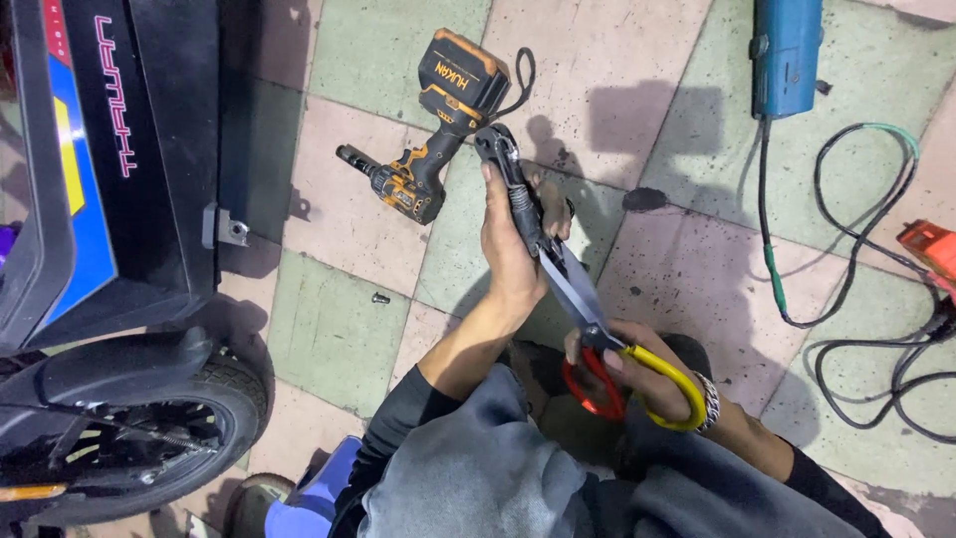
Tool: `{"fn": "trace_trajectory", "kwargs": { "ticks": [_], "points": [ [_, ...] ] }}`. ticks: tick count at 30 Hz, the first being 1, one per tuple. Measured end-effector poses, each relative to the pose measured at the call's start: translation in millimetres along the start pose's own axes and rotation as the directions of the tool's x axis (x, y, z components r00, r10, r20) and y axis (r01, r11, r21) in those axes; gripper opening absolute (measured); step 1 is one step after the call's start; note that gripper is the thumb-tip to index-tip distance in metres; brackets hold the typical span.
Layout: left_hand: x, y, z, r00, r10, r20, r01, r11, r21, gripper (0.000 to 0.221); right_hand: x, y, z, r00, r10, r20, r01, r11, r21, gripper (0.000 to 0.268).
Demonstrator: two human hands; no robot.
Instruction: Removing and modifying motorcycle kickstand components using an impact driver, scissors, and an angle grinder.
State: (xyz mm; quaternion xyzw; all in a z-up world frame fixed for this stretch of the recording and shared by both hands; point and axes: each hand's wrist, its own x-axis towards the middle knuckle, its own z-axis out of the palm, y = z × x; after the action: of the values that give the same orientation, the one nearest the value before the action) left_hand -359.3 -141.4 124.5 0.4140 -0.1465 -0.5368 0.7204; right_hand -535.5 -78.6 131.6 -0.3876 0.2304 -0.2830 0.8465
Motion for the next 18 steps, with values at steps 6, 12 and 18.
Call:
{"fn": "trace_trajectory", "kwargs": {
  "ticks": [6, 12, 18],
  "points": [
    [-1.4, 6.1, 4.2, 0.996, 0.025, 0.080, -0.028, 0.999, 0.029, 0.047, 1.1, 10.2, -9.1, 0.998, -0.021, 0.061, 0.024, 0.998, -0.054, 0.047],
    [-3.6, 2.1, -0.5, 0.993, -0.035, 0.112, 0.026, 0.997, 0.078, 0.044, 2.8, 1.8, -7.7, 0.997, 0.012, 0.073, -0.009, 0.999, -0.040, 0.049],
    [-8.1, -4.0, 1.4, 0.986, -0.124, 0.108, 0.122, 0.992, 0.023, 0.043, 3.8, -2.8, -3.6, 0.995, -0.095, -0.027, 0.085, 0.965, -0.248, 0.039]
  ]
}}
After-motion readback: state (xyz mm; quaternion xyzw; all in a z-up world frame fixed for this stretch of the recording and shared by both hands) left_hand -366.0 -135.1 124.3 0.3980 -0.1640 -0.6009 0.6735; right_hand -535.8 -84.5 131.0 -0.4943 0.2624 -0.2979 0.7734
